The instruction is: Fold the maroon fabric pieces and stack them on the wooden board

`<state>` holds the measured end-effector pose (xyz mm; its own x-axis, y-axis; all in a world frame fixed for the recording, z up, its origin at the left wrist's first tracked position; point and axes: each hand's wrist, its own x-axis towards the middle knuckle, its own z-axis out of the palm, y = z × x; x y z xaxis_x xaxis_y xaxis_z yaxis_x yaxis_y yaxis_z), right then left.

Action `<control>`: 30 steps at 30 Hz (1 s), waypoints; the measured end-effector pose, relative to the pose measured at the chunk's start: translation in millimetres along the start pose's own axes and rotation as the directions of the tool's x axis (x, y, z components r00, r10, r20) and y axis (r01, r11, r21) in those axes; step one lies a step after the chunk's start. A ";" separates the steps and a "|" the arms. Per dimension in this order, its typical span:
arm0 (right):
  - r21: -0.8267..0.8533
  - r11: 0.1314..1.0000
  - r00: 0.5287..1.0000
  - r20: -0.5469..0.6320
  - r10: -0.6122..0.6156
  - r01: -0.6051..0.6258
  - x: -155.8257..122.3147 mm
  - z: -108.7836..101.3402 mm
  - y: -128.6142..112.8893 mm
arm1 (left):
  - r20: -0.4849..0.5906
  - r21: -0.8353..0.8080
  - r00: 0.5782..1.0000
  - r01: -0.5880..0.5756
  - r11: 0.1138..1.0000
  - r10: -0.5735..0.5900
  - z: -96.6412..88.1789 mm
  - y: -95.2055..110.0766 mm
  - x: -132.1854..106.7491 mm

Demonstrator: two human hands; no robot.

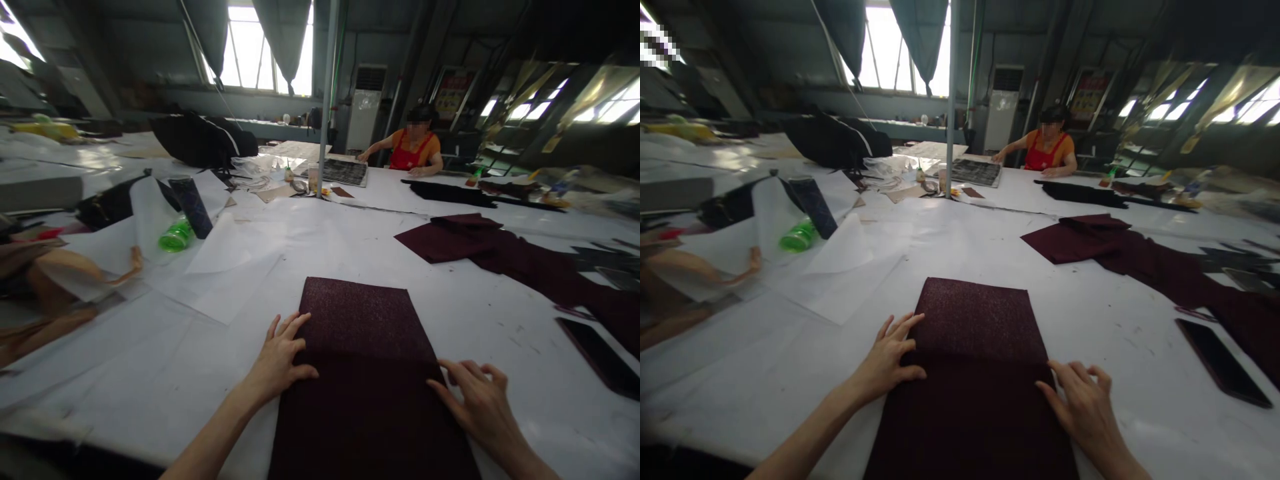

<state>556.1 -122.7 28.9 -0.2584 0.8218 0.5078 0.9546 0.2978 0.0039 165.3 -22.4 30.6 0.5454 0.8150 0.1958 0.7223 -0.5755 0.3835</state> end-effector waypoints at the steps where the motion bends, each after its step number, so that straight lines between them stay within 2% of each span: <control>1: -0.015 1.000 1.000 0.007 -0.017 0.018 4.9 -4.0 -1.0 | -0.006 -0.010 1.000 -0.004 1.000 0.004 0.0 0.3 -0.2; 3: 0.042 0.998 0.999 0.024 -0.048 0.047 26.2 -5.3 -21.8 | -0.010 -0.030 1.000 -0.009 0.999 0.009 0.3 0.7 -0.7; 5: 0.201 0.977 0.996 0.056 -0.076 0.063 55.4 2.4 -59.8 | -0.014 -0.046 1.000 -0.010 0.999 0.009 1.7 0.8 -1.8; 8: 0.456 0.888 0.982 0.131 -0.132 0.059 93.6 25.8 -119.9 | -0.038 -0.058 0.999 -0.011 0.998 0.009 5.3 -0.8 -5.3; 11: 0.588 0.809 0.978 0.155 -0.140 0.023 109.6 52.0 -155.3 | -0.084 -0.059 0.996 0.007 0.998 -0.012 5.4 -4.8 -10.3; 13: 0.618 0.786 0.982 0.143 -0.125 0.011 109.9 65.0 -163.0 | -0.119 -0.061 0.992 0.043 0.997 -0.050 0.4 -7.2 -13.0; 16: 0.631 0.775 0.988 0.098 -0.122 0.033 105.7 74.5 -161.7 | -0.172 -0.053 0.982 0.067 0.996 -0.075 -12.3 -8.1 -14.0; 20: 0.643 0.761 0.989 0.042 -0.141 0.081 102.2 77.8 -157.0 | -0.133 0.002 0.990 -0.039 0.999 0.039 -22.1 -7.3 -11.0; 24: 0.643 0.758 0.986 0.024 -0.166 0.112 100.6 80.9 -155.8 | -0.119 0.064 0.984 -0.122 0.990 0.129 -15.5 -11.6 -13.6; 30: 0.607 0.778 0.979 0.002 -0.205 0.162 99.0 80.8 -156.3 | -0.242 0.134 0.950 -0.171 0.976 0.200 -0.5 -19.2 -28.2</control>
<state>369.3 -48.6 9.0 -0.4494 0.7442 0.4942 0.6109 0.6596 -0.4379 135.9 -34.2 18.2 0.5594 0.6752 0.4808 0.6687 -0.7103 0.2195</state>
